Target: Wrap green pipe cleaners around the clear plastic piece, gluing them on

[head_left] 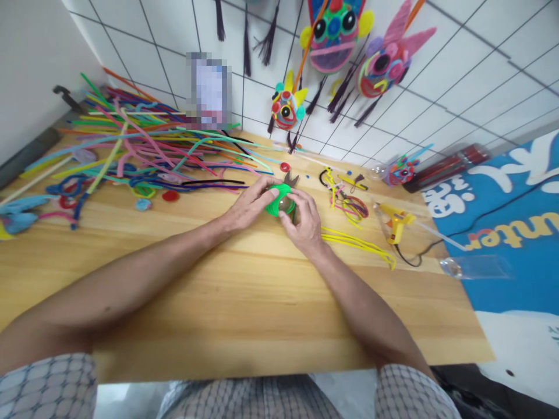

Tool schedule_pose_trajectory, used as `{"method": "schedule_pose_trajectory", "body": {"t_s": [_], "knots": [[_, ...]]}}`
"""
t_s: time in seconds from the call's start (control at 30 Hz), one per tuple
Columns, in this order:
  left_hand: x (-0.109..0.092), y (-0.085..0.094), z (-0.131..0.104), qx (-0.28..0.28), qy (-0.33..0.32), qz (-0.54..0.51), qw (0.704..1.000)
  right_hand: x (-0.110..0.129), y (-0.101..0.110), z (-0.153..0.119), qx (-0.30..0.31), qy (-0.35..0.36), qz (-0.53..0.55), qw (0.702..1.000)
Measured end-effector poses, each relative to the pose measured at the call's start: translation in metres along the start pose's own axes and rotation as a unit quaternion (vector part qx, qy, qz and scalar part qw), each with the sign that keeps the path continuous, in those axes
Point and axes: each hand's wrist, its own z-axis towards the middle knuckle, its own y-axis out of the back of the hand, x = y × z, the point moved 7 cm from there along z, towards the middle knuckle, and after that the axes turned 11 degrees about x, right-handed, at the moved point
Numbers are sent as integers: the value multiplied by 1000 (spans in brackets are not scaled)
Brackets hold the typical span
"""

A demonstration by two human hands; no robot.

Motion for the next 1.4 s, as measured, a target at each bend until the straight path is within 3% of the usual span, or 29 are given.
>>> {"method": "schedule_pose_trajectory", "body": {"t_s": [0.3, 0.43, 0.6, 0.83, 1.17, 1.4], "knots": [[8, -6, 4, 7, -2, -6, 1000, -1, 2, -4, -10, 11, -19, 1000], [5, -7, 5, 9, -16, 7, 1000, -4, 1, -6, 0, -8, -31, 999], [1, -6, 6, 22, -23, 36, 999, 0, 2, -6, -12, 17, -35, 999], [3, -7, 3, 24, -22, 58, 998, -3, 0, -4, 18, -18, -20, 999], [9, -6, 2, 7, -3, 62, 998, -5, -5, 0, 26, -7, 0, 1000], [13, -1, 21, 5, 2, 85, 996, -21, -10, 9, 24, -7, 25, 999]]}}
